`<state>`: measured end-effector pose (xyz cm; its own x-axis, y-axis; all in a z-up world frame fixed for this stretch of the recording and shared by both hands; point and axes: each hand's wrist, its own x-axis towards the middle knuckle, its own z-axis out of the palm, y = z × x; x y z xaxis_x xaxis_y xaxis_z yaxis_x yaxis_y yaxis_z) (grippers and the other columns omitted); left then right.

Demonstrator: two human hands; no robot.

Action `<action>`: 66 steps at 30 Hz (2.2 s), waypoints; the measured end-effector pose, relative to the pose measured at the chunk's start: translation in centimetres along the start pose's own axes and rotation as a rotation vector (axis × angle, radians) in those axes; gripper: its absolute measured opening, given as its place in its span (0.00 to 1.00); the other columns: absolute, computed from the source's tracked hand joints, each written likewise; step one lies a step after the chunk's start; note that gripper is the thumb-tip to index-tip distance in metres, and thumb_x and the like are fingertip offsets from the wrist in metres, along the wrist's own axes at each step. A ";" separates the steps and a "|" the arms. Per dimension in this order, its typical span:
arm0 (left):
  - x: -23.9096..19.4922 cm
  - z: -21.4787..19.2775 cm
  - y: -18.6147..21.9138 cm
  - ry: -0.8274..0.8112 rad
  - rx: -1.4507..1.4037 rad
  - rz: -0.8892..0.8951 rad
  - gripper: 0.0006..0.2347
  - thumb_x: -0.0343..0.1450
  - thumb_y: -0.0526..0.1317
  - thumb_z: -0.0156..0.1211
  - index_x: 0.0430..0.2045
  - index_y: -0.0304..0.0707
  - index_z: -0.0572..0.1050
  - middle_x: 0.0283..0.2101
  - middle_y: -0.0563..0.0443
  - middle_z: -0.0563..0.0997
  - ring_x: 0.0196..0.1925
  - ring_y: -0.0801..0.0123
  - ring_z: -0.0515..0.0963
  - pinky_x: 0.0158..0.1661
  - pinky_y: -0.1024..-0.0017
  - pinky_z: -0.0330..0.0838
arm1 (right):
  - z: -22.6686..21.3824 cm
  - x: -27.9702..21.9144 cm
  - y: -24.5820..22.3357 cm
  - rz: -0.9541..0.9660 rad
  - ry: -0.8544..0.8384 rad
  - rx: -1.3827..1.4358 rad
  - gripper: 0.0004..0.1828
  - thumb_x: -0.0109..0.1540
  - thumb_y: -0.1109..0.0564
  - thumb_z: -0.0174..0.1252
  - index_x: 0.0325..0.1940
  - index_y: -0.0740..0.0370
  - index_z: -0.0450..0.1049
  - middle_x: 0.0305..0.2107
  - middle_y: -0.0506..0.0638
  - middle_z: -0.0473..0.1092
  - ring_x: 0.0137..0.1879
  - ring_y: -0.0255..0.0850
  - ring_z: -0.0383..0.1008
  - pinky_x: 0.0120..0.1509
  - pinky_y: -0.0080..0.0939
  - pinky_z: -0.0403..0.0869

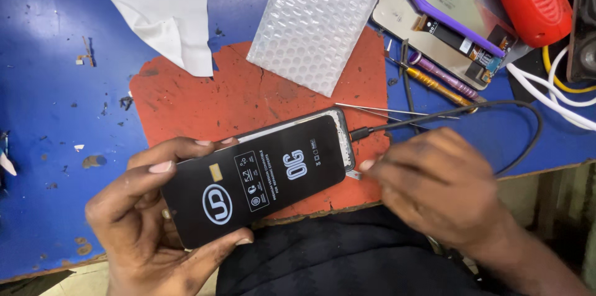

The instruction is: The person cleans a small electronic component with a toothbrush and spray, then places it into a disassembled smartphone. They use a screwdriver to adjust the device, apply adhesive from a tube to the screen area, and connect a charging cable. The person then closes the phone casing.

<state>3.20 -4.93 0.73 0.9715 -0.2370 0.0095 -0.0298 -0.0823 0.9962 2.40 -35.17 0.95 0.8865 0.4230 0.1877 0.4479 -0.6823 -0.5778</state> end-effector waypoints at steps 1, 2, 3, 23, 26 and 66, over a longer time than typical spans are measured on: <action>0.0 0.0 0.0 -0.002 -0.009 -0.009 0.35 0.60 0.29 0.74 0.57 0.37 0.54 0.59 0.27 0.67 0.64 0.43 0.78 0.57 0.54 0.78 | 0.0 0.1 0.0 -0.046 -0.030 -0.015 0.15 0.52 0.61 0.71 0.42 0.62 0.80 0.34 0.50 0.73 0.36 0.44 0.72 0.39 0.45 0.68; 0.0 -0.1 -0.1 -0.006 -0.008 0.001 0.35 0.60 0.29 0.74 0.57 0.37 0.54 0.59 0.28 0.67 0.64 0.44 0.78 0.57 0.54 0.78 | 0.1 0.3 -0.1 -0.092 -0.059 -0.031 0.15 0.53 0.60 0.71 0.43 0.61 0.80 0.34 0.50 0.73 0.36 0.43 0.73 0.37 0.45 0.67; 0.0 -0.1 -0.2 -0.011 -0.007 0.012 0.36 0.60 0.29 0.74 0.58 0.38 0.54 0.59 0.28 0.67 0.65 0.44 0.78 0.57 0.55 0.78 | 0.0 0.5 -0.1 -0.138 -0.088 -0.046 0.15 0.53 0.58 0.72 0.43 0.60 0.81 0.34 0.49 0.74 0.36 0.43 0.73 0.36 0.45 0.66; 0.3 0.0 0.0 -0.034 -0.032 0.046 0.35 0.60 0.27 0.73 0.57 0.37 0.55 0.60 0.29 0.65 0.66 0.45 0.75 0.59 0.56 0.77 | -0.8 -1.3 0.8 0.237 0.178 -0.240 0.06 0.64 0.70 0.66 0.44 0.67 0.78 0.37 0.55 0.76 0.43 0.41 0.78 0.48 0.37 0.75; 0.4 0.1 0.1 -0.029 -0.025 0.045 0.35 0.59 0.26 0.73 0.57 0.37 0.55 0.59 0.29 0.65 0.66 0.46 0.75 0.57 0.58 0.78 | -2.0 -1.2 3.2 0.189 0.265 -0.312 0.09 0.70 0.74 0.58 0.55 0.72 0.74 0.48 0.60 0.73 0.55 0.46 0.76 0.61 0.40 0.73; 0.6 -1.1 -0.1 -0.084 -0.093 0.078 0.36 0.61 0.24 0.72 0.61 0.36 0.54 0.61 0.32 0.64 0.67 0.46 0.74 0.58 0.58 0.79 | -9.8 -6.0 13.3 -0.207 -0.546 -0.329 0.34 0.50 0.61 0.67 0.61 0.49 0.71 0.45 0.61 0.75 0.46 0.46 0.80 0.48 0.45 0.79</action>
<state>4.02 -4.01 0.69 0.9437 -0.3200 0.0840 -0.0788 0.0291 0.9965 4.14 -52.66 -0.04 0.6308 0.7469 -0.2102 0.6916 -0.6641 -0.2842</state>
